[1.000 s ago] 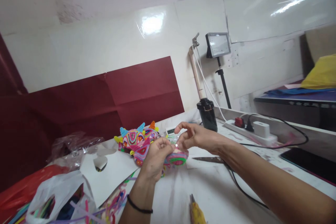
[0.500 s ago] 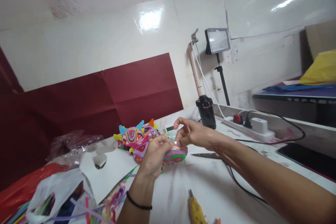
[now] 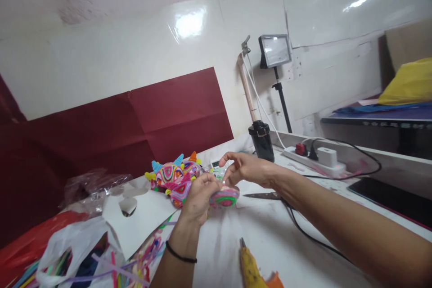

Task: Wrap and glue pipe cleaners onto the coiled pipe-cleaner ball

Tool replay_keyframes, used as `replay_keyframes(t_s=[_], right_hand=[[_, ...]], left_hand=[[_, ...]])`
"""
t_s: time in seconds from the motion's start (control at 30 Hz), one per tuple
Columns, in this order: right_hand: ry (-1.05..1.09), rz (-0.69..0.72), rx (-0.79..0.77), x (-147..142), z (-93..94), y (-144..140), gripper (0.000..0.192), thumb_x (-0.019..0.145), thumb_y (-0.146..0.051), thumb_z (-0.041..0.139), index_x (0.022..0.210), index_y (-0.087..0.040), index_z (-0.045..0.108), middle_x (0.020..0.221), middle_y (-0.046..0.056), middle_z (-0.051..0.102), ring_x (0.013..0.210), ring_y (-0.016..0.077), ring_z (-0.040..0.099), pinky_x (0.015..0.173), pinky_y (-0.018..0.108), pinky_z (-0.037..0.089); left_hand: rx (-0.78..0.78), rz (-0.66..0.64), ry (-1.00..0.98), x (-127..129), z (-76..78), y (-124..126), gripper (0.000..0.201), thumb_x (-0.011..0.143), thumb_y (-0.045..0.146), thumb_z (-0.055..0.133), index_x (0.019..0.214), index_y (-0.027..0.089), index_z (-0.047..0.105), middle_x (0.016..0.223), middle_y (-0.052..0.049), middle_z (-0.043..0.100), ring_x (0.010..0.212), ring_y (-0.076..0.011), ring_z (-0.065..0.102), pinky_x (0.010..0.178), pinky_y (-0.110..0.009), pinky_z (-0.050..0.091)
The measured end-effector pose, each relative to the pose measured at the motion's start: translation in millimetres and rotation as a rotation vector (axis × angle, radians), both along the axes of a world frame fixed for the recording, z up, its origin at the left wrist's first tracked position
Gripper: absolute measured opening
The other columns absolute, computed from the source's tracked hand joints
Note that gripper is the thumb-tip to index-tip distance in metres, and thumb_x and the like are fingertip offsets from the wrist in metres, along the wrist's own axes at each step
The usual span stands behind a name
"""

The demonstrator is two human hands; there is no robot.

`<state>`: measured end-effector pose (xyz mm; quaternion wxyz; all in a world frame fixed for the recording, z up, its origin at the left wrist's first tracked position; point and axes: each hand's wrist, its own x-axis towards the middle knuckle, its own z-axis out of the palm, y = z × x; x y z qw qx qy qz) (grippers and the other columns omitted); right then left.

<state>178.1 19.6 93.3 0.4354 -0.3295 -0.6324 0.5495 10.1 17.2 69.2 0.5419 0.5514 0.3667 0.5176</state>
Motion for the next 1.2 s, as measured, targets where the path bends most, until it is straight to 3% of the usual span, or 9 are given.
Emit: replay_keyframes(t_s=[0.1, 0.17, 0.33, 0.43, 0.53, 0.63, 0.77, 1.0, 1.2], right_hand=[[0.045, -0.056, 0.025, 8, 0.7, -2, 0.043, 0.054, -0.013, 0.068, 0.093, -0.019, 0.052, 0.075, 0.003, 0.074, 0.077, 0.0189, 0.065, 0.073, 0.031, 0.043], [0.064, -0.121, 0.051, 13, -0.9, -5, 0.038, 0.057, -0.017, 0.068, 0.093, -0.020, 0.054, 0.081, 0.004, 0.074, 0.082, 0.0189, 0.064, 0.074, 0.030, 0.042], [0.028, -0.210, 0.082, 25, -16.4, -16, 0.022, 0.055, -0.017, 0.060, 0.077, -0.018, 0.058, 0.060, -0.001, 0.067, 0.058, 0.0146, 0.059, 0.060, 0.030, 0.043], [-0.032, -0.198, 0.059, 30, -36.0, -22, 0.019, 0.055, -0.017, 0.059, 0.074, -0.019, 0.055, 0.056, -0.002, 0.066, 0.051, 0.0138, 0.058, 0.052, 0.027, 0.042], [-0.123, -0.192, 0.143, 33, -59.8, -28, 0.020, 0.058, -0.014, 0.054, 0.077, -0.019, 0.056, 0.055, -0.001, 0.067, 0.052, 0.0152, 0.061, 0.051, 0.026, 0.043], [-0.294, -0.209, 0.273, 29, -78.8, -35, 0.022, 0.061, -0.010, 0.050, 0.079, -0.019, 0.059, 0.062, 0.001, 0.071, 0.059, 0.0170, 0.065, 0.057, 0.027, 0.047], [-0.439, -0.210, 0.370, 18, -90.5, -44, 0.026, 0.061, -0.006, 0.047, 0.078, -0.019, 0.061, 0.063, 0.001, 0.072, 0.056, 0.0170, 0.065, 0.054, 0.025, 0.045], [-0.361, -0.146, 0.346, 6, -107.7, -44, 0.020, 0.060, -0.005, 0.046, 0.067, -0.020, 0.057, 0.058, 0.001, 0.068, 0.058, 0.0186, 0.066, 0.055, 0.026, 0.046], [-0.272, -0.152, 0.315, 7, -126.5, -38, 0.015, 0.063, -0.009, 0.051, 0.068, -0.020, 0.059, 0.057, -0.001, 0.062, 0.058, 0.0181, 0.062, 0.056, 0.027, 0.044]], left_hand=[[-0.031, 0.018, -0.058, -3, -2.6, 3, 0.019, 0.051, 0.013, 0.070, 0.052, 0.017, 0.051, 0.048, 0.006, 0.049, 0.045, -0.0073, 0.043, 0.044, -0.019, 0.034], [-0.040, 0.043, -0.111, -6, -5.3, 7, 0.019, 0.051, 0.012, 0.070, 0.052, 0.017, 0.052, 0.050, 0.006, 0.050, 0.047, -0.0071, 0.045, 0.047, -0.019, 0.037], [-0.091, 0.124, -0.235, -14, -11.9, 23, 0.021, 0.050, 0.013, 0.072, 0.052, 0.017, 0.051, 0.051, 0.005, 0.054, 0.048, -0.0088, 0.051, 0.051, -0.021, 0.043], [-0.154, 0.177, -0.303, -20, -11.1, 30, 0.017, 0.055, 0.011, 0.068, 0.057, 0.016, 0.052, 0.053, 0.004, 0.058, 0.050, -0.0103, 0.055, 0.056, -0.023, 0.048], [-0.220, 0.206, -0.358, -25, -5.9, 32, 0.013, 0.060, 0.010, 0.064, 0.064, 0.017, 0.054, 0.058, 0.003, 0.061, 0.054, -0.0122, 0.058, 0.062, -0.027, 0.052], [-0.277, 0.217, -0.376, -28, -0.1, 29, 0.010, 0.065, 0.012, 0.061, 0.071, 0.017, 0.055, 0.062, 0.001, 0.064, 0.060, -0.0164, 0.062, 0.067, -0.035, 0.054], [-0.332, 0.242, -0.372, -29, 2.2, 25, 0.008, 0.069, 0.016, 0.059, 0.076, 0.017, 0.055, 0.065, -0.001, 0.064, 0.063, -0.0188, 0.064, 0.069, -0.040, 0.055], [-0.416, 0.259, -0.349, -38, -7.1, 14, 0.011, 0.074, 0.019, 0.057, 0.084, 0.017, 0.055, 0.072, -0.004, 0.066, 0.068, -0.0226, 0.066, 0.070, -0.044, 0.054], [-0.479, 0.235, -0.322, -42, -21.3, -7, 0.015, 0.081, 0.024, 0.052, 0.093, 0.016, 0.057, 0.086, -0.010, 0.069, 0.082, -0.0263, 0.067, 0.074, -0.046, 0.054]])
